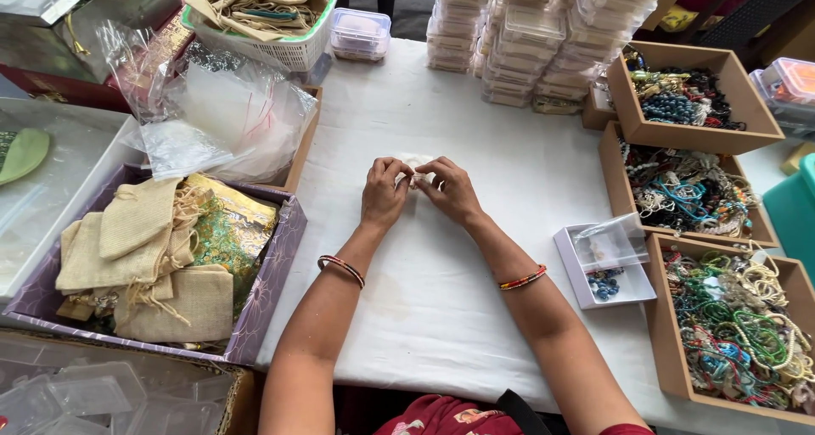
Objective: The person straightens a beaded necklace on a white table, coils it, and places it into a small plastic bag. They then put the bagged necklace into a small beige cloth pouch, fold the pouch closed, and place it into a clear plastic container.
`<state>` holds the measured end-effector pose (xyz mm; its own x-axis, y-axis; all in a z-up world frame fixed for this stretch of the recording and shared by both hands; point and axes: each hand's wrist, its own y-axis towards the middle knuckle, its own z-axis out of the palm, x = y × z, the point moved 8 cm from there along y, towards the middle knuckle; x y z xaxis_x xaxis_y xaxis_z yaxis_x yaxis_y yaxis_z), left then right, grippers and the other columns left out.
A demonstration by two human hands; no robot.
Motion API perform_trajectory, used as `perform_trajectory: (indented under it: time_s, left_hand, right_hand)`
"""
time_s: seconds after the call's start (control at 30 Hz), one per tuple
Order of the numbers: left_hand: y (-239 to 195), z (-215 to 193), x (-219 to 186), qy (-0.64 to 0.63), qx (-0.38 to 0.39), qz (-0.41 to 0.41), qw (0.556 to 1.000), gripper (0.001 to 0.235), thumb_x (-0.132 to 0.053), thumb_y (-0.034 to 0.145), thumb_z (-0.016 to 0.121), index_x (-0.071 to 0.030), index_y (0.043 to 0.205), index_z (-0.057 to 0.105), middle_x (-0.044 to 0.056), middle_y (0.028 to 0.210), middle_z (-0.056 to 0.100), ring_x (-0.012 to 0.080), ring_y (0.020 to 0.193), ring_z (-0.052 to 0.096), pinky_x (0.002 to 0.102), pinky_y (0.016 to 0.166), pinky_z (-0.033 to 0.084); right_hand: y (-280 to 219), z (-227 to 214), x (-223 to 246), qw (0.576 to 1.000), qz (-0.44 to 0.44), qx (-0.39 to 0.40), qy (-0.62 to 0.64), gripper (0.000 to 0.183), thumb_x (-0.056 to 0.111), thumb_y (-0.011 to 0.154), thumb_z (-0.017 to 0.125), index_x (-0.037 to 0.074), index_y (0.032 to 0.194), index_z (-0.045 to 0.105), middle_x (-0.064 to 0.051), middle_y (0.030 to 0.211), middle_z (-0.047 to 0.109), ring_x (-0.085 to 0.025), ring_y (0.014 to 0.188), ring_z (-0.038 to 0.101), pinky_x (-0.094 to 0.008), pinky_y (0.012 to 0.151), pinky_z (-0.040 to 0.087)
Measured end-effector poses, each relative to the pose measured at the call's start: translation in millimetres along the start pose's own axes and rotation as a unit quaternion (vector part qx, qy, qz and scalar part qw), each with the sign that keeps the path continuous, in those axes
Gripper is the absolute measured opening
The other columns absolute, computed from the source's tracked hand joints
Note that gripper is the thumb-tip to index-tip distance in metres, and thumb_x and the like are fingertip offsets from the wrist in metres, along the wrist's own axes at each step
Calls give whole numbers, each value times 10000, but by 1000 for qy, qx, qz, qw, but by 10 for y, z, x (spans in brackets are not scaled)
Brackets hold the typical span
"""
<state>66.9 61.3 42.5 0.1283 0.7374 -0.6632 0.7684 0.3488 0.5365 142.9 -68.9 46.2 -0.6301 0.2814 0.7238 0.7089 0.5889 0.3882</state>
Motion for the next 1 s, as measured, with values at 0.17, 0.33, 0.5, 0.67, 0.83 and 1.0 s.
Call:
perform_trajectory:
  time_s: [0.17, 0.33, 0.5, 0.67, 0.83, 1.0]
  left_hand:
    - [-10, 68, 173, -27, 48, -93, 994, 100, -89, 919, 712, -128, 1010, 725, 17, 1207, 593, 182, 988, 662, 314, 797, 606]
    - [-35, 147, 239, -28, 49, -94, 994, 82, -96, 894, 731, -140, 962, 747, 9, 1218, 606, 163, 875, 714, 303, 767, 627]
    - [-45, 150, 216, 101, 40, -44, 993, 83, -83, 857, 750, -115, 934, 743, 39, 1123, 639, 205, 853, 717, 354, 754, 609]
    - [-34, 98, -57, 91, 56, 4, 994, 48, -101, 912, 723, -85, 956, 718, 37, 1083, 671, 227, 795, 724, 351, 707, 616]
    - [-4, 65, 111, 6, 41, -41, 998, 70, -71, 937, 682, -67, 1005, 694, 39, 1058, 704, 188, 791, 736, 309, 701, 626]
    - [0, -2, 183, -158, 19, -101, 982, 73, -52, 946, 674, -58, 1000, 722, 38, 971, 735, 134, 761, 744, 281, 670, 606]
  right_hand:
    - [-33, 118, 17, 998, 0, 47, -42, 301, 163, 813, 843, 81, 1076, 722, -38, 1042, 666, -163, 763, 684, -311, 683, 612]
    - [-41, 115, -243, 988, 22, -7, -154, 165, 162, 886, 809, 101, 1023, 739, -11, 1023, 684, -164, 743, 701, -320, 714, 599]
    - [-52, 113, -113, 975, -37, -21, -220, 258, 216, 812, 853, 70, 952, 694, -48, 977, 650, -206, 722, 685, -346, 646, 587]
    - [-29, 0, -79, 956, 24, -28, -292, 215, 205, 864, 824, 71, 964, 688, -33, 967, 646, -207, 741, 690, -340, 627, 590]
    - [-30, -56, -22, 996, -30, -36, -78, 302, 136, 835, 811, 29, 1074, 661, -89, 1117, 610, -173, 734, 707, -280, 650, 615]
    - [-69, -147, 177, 986, -142, -90, -6, 185, 63, 930, 800, 71, 1076, 687, -50, 1141, 656, -144, 873, 706, -252, 746, 628]
